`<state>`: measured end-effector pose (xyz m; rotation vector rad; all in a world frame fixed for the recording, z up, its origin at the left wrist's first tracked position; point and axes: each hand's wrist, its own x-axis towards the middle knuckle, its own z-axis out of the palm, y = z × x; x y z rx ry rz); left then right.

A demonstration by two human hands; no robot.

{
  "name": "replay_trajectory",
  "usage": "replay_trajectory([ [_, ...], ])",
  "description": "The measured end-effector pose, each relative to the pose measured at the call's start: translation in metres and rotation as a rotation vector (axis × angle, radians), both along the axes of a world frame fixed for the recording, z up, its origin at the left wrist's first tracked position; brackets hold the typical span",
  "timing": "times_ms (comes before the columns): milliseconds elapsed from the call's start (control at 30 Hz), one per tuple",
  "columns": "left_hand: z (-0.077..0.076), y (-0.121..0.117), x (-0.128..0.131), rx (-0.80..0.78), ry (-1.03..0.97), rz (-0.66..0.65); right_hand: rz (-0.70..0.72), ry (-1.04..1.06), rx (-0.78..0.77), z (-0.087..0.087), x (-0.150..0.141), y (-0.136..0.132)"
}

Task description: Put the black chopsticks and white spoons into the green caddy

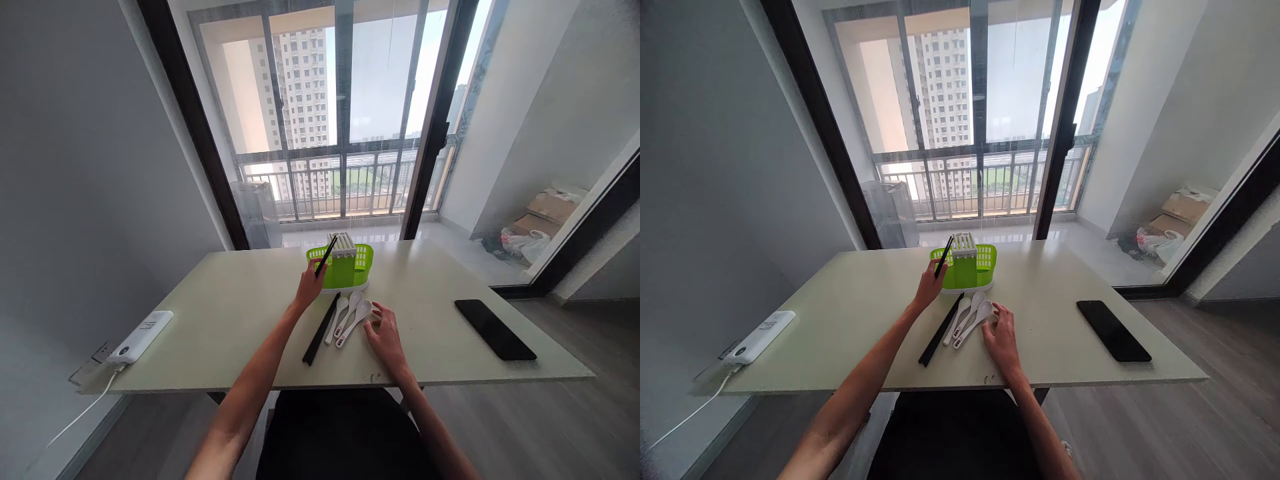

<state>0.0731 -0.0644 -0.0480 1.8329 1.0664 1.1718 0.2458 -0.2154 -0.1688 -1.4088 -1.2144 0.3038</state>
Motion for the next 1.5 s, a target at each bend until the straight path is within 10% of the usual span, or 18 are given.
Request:
replay_trajectory([
  [333, 0.013, -0.073, 0.036, -0.302, -0.637, -0.271, -0.048, 0.033, 0.109, 0.033, -0.003, -0.014],
  [700, -0.009, -0.104, 0.057, -0.53, -0.951, -0.398, 0.382, 0.252, -0.021, 0.041, -0.012, -0.022],
  [1033, -0.028, -0.112, 0.061, -0.479, -0.823, -0.234, 0.578, 0.42, -0.111, 0.046, -0.011, -0.016],
  [1500, -0.028, -0.075, 0.0, -0.323, -0.441, -0.101, 0.331, 0.128, -0.071, 0.034, -0.009, -0.015],
])
